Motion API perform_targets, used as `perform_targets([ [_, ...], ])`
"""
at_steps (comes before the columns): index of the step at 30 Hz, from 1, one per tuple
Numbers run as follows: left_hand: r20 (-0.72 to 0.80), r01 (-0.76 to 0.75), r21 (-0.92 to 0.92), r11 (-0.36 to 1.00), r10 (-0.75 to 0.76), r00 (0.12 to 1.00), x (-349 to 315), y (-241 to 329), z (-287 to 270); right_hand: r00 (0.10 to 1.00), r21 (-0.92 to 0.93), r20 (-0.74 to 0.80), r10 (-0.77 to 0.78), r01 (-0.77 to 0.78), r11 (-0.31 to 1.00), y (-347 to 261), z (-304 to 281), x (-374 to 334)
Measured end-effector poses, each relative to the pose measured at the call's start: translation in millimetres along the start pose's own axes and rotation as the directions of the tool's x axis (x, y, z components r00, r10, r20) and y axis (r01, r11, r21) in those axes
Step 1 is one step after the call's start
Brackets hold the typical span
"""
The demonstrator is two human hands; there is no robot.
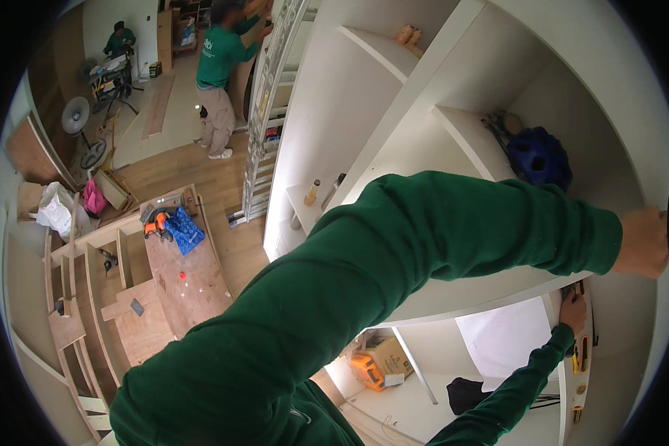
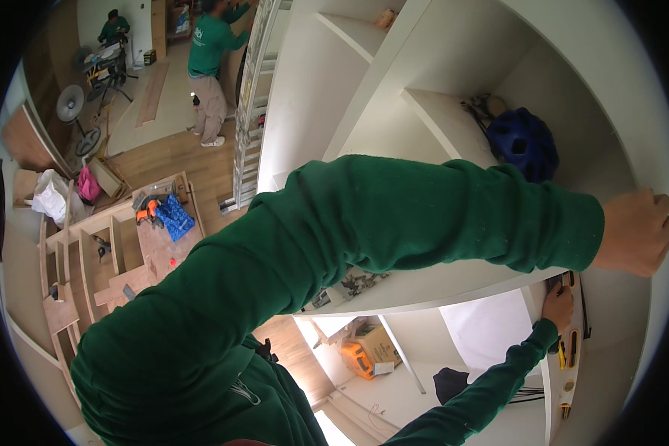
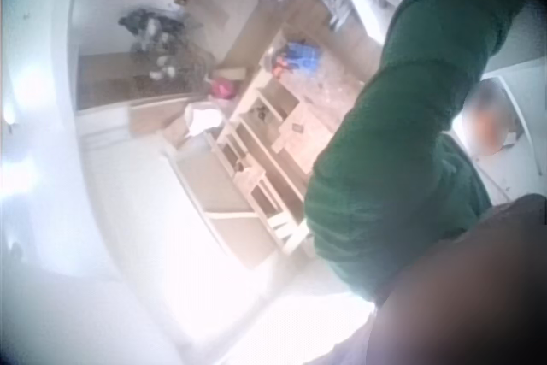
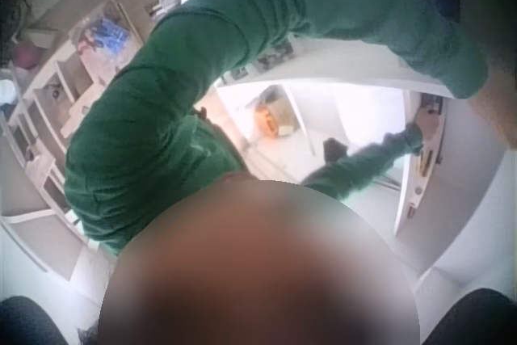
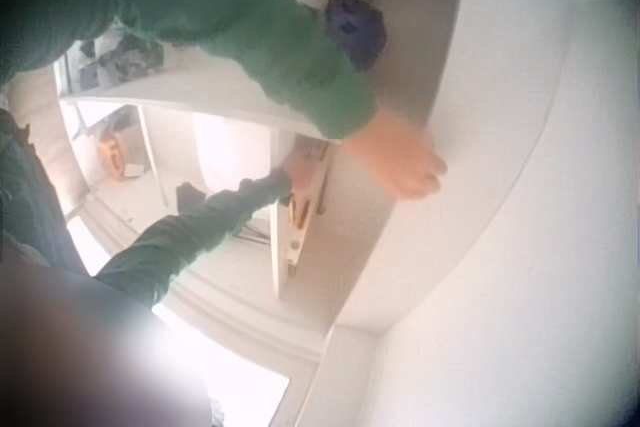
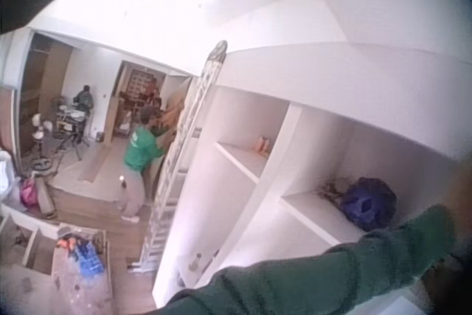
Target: The person uses a metal file to smooth the edges of a white wooden shelf unit. They repeatedly rub the file along the vertical and horizontal edges of the shelf compartments while standing in a room with other workers and construction materials.
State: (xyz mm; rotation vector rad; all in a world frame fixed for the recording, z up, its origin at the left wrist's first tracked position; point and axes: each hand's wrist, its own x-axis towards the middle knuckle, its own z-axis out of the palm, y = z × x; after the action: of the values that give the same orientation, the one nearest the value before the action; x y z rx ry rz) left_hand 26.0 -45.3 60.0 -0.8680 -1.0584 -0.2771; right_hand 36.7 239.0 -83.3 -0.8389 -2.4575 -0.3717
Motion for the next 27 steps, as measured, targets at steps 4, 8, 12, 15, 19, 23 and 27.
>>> perform_targets([
  [4, 0.087, -0.010, 0.003, 1.000, 0.009, 0.996, 1.9, 4.5, 6.7, 1.000, -0.001, -0.016, -0.022, 0.022, 1.000, 2.1, 1.8, 1.0],
  [8, 0.065, -0.012, 0.032, 0.999, 0.010, 0.998, 3.1, 5.6, 9.6, 0.996, -0.010, -0.071, -0.051, 0.050, 0.999, 5.2, 4.1, -0.5],
  [12, 0.077, -0.021, 0.048, 0.999, 0.017, 0.997, 5.6, 3.2, 8.2, 0.995, -0.012, -0.080, -0.059, 0.059, 0.998, 4.8, 3.5, 0.7],
  [15, 0.058, -0.020, 0.040, 0.999, 0.017, 0.998, 6.0, 2.3, 8.5, 0.999, -0.008, -0.033, -0.019, 0.019, 1.000, 4.8, 2.6, 2.0],
  [19, -0.095, 0.003, -0.022, 1.000, -0.005, 0.995, 6.8, -4.6, 6.8, 0.993, 0.103, -0.086, -0.079, 0.087, 0.991, 1.2, 4.3, -0.3],
  [23, -0.040, 0.148, -0.130, 0.980, -0.155, 0.987, 19.3, -41.9, -0.9, 0.981, 0.022, -0.194, 0.016, -0.011, 1.000, -3.1, 5.4, -7.5],
  [27, -0.176, 0.149, -0.513, 0.845, -0.274, 0.946, 35.3, -82.1, -19.7, 0.975, 0.036, -0.219, 0.026, -0.019, 0.999, -9.5, -3.6, -18.0],
])
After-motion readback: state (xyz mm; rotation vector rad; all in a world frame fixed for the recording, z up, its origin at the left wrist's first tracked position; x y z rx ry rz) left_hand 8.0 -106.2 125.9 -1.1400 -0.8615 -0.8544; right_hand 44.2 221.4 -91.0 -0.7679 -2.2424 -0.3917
